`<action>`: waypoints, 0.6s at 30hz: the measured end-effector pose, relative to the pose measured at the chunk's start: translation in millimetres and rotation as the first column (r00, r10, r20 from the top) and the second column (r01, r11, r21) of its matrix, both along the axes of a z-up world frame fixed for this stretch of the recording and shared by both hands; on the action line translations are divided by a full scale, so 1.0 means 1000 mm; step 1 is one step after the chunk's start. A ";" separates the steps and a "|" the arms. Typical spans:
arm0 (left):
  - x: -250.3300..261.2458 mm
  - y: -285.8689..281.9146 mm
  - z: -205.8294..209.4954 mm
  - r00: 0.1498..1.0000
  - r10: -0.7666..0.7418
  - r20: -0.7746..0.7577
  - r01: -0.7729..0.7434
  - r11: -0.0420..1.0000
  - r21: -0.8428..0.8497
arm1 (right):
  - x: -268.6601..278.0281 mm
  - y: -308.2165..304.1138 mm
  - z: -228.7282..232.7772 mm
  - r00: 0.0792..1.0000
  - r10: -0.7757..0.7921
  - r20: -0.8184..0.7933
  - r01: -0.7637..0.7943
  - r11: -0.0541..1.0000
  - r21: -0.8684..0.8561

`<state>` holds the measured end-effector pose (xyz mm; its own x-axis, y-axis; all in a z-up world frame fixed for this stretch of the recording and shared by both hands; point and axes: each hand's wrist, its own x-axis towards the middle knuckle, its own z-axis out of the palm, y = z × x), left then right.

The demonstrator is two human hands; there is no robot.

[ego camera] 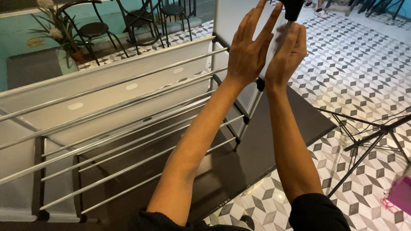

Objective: The person assembles a metal clothes drying rack by inserting vertical poles into plastic corner joints and attaching horizontal bars. They repeatedly pick up parts from a table, align them with the frame, and press them into place.

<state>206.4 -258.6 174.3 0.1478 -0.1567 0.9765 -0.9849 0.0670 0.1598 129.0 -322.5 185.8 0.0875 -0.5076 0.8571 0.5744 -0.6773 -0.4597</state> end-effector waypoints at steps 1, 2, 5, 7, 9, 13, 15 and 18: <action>0.000 0.000 0.001 1.000 -0.001 0.001 0.001 1.000 0.002 | -0.001 0.001 0.001 1.000 -0.012 -0.007 0.012 1.000 -0.004; -0.001 0.001 0.001 1.000 0.002 -0.003 -0.002 1.000 0.009 | -0.002 0.001 0.003 1.000 -0.024 -0.013 0.024 1.000 -0.008; -0.002 0.001 0.001 1.000 -0.001 -0.006 0.001 1.000 0.012 | -0.004 -0.002 0.010 1.000 0.010 -0.007 -0.010 0.998 -0.060; -0.002 0.002 0.001 1.000 -0.005 -0.006 0.005 1.000 0.006 | -0.003 -0.003 0.013 1.000 0.030 -0.008 -0.031 0.996 -0.079; -0.002 0.002 0.002 1.000 -0.008 -0.005 0.008 1.000 0.005 | -0.004 -0.006 0.015 0.999 0.025 -0.021 -0.026 0.997 -0.068; -0.003 0.002 0.003 1.000 -0.008 0.002 0.008 1.000 0.020 | -0.005 -0.008 0.012 1.000 0.008 -0.015 -0.009 0.998 -0.056; -0.003 0.001 0.003 1.000 -0.005 0.011 0.005 1.000 0.026 | -0.006 -0.012 0.010 0.999 -0.027 -0.026 0.025 0.996 -0.090; -0.004 0.001 0.003 1.000 0.007 0.018 -0.008 0.999 0.047 | -0.008 -0.015 0.010 0.999 0.039 -0.021 -0.041 0.993 -0.109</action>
